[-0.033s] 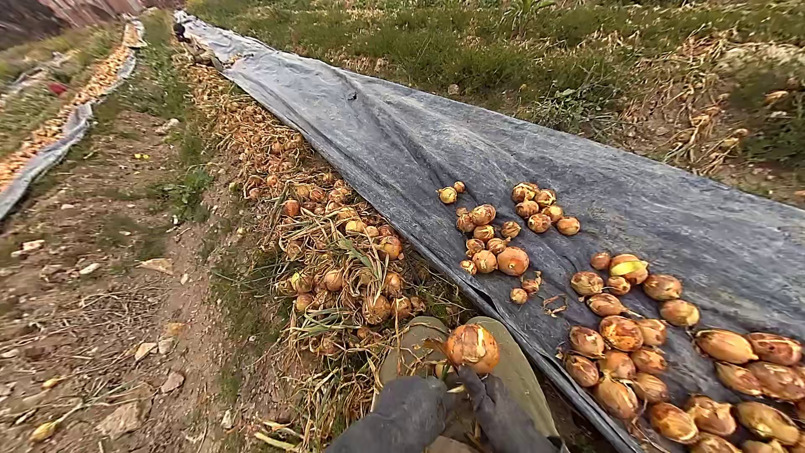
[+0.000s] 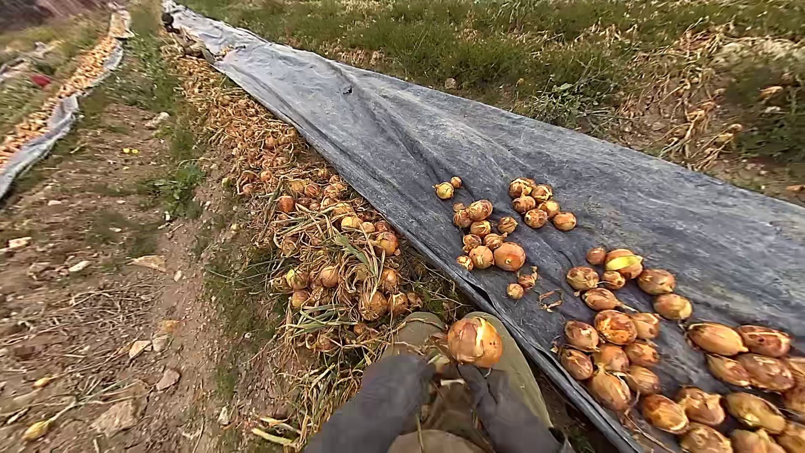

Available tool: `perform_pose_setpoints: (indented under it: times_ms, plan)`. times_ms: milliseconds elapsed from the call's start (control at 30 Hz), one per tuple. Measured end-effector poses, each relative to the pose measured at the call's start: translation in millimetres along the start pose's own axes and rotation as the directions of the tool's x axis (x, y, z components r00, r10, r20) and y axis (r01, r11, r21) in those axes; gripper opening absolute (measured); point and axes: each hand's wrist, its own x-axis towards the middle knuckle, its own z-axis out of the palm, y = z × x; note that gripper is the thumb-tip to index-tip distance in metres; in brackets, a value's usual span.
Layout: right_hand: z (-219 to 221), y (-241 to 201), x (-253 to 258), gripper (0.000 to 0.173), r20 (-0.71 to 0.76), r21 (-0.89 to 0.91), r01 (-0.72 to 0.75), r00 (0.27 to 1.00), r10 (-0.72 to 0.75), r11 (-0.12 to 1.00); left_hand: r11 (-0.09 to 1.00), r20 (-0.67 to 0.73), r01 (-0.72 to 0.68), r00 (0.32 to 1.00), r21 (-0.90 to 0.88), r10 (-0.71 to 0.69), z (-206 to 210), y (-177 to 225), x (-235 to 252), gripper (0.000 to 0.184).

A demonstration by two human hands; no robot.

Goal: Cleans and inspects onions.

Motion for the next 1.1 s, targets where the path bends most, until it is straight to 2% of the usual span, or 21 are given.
perform_pose_setpoints:
  times_ms: [67,133,167,200,233,300,333,367,500,533,600,633,667,700,733,833,933,967,1000,1067,1100]
  plan:
    - [-24,8,10,0.060,-0.174,-0.113,0.139,0.972,-0.157,0.984,0.978,-0.052,0.197,0.980,0.073,-0.194,-11,-31,30,0.045]
    - [-52,8,22,0.061,-0.196,-0.126,0.111,0.971,-0.134,0.986,0.962,-0.081,0.203,0.978,0.181,-0.191,-9,-45,55,0.037]
    - [-62,8,27,0.060,-0.190,-0.101,0.060,0.979,-0.079,0.993,0.974,-0.141,0.106,0.987,0.202,-0.078,-2,-46,70,0.038]
    - [-67,10,29,0.058,-0.183,-0.058,0.020,0.983,-0.030,0.998,0.977,-0.180,-0.063,0.978,0.204,0.101,10,-42,87,0.037]
    - [-69,14,29,0.056,-0.178,0.003,-0.014,0.984,0.014,1.000,0.944,-0.166,-0.283,0.936,0.170,0.311,25,-35,107,0.039]
    - [-64,22,24,0.050,-0.188,0.105,-0.097,0.975,0.115,0.990,0.739,-0.058,-0.669,0.737,0.083,0.674,57,-16,154,0.053]
    - [-61,24,20,0.049,-0.194,0.132,-0.148,0.966,0.172,0.980,0.648,0.007,-0.760,0.649,0.057,0.761,64,-5,170,0.057]
    - [-60,27,15,0.048,-0.205,0.149,-0.195,0.953,0.223,0.969,0.612,0.067,-0.788,0.616,0.069,0.785,63,4,178,0.058]
    - [-56,43,-15,0.046,-0.190,0.228,-0.330,0.908,0.374,0.916,0.639,0.255,-0.734,0.679,0.230,0.689,47,12,163,0.069]
    - [-55,45,-18,0.046,-0.177,0.203,-0.350,0.906,0.386,0.914,0.670,0.265,-0.686,0.727,0.284,0.633,39,14,151,0.063]
    - [-53,32,-22,0.047,-0.155,0.119,-0.359,0.914,0.375,0.926,0.767,0.322,-0.498,0.863,0.405,0.390,9,31,112,0.051]
    - [-53,23,-24,0.048,-0.134,0.068,-0.362,0.920,0.369,0.930,0.789,0.297,-0.465,0.881,0.401,0.369,2,29,104,0.044]
    - [-52,21,-25,0.049,-0.115,0.031,-0.348,0.930,0.349,0.937,0.805,0.182,-0.488,0.873,0.337,0.453,6,11,108,0.036]
    - [-49,28,-25,0.051,-0.109,0.005,-0.323,0.941,0.321,0.946,0.794,0.001,-0.546,0.824,0.267,0.566,22,-16,124,0.030]
    - [-45,31,-23,0.052,-0.098,-0.007,-0.309,0.947,0.307,0.951,0.791,-0.119,-0.582,0.786,0.191,0.607,32,-35,133,0.033]
    - [-39,25,-14,0.058,0.003,0.017,-0.378,0.926,0.378,0.926,0.815,-0.311,-0.577,0.765,0.057,0.563,27,-49,98,0.043]
    - [-25,16,-2,0.067,0.195,-0.077,-0.390,0.897,0.397,0.918,0.869,-0.445,-0.494,0.772,0.031,0.455,0,-27,30,0.042]
    - [-19,7,0,0.069,0.256,-0.109,-0.362,0.890,0.378,0.926,0.892,-0.459,-0.447,0.780,0.067,0.425,-10,-15,6,0.040]
    - [-15,-5,-2,0.065,0.288,-0.096,-0.330,0.894,0.343,0.939,0.914,-0.403,-0.399,0.826,0.077,0.394,-22,0,-18,0.041]
    - [-9,-23,-7,0.049,0.250,0.039,-0.274,0.934,0.256,0.961,0.937,-0.258,-0.323,0.901,0.134,0.348,-24,16,-35,0.044]
    - [-4,-21,-9,0.044,0.193,0.119,-0.255,0.954,0.229,0.960,0.930,-0.238,-0.331,0.901,0.160,0.362,-9,14,-28,0.044]
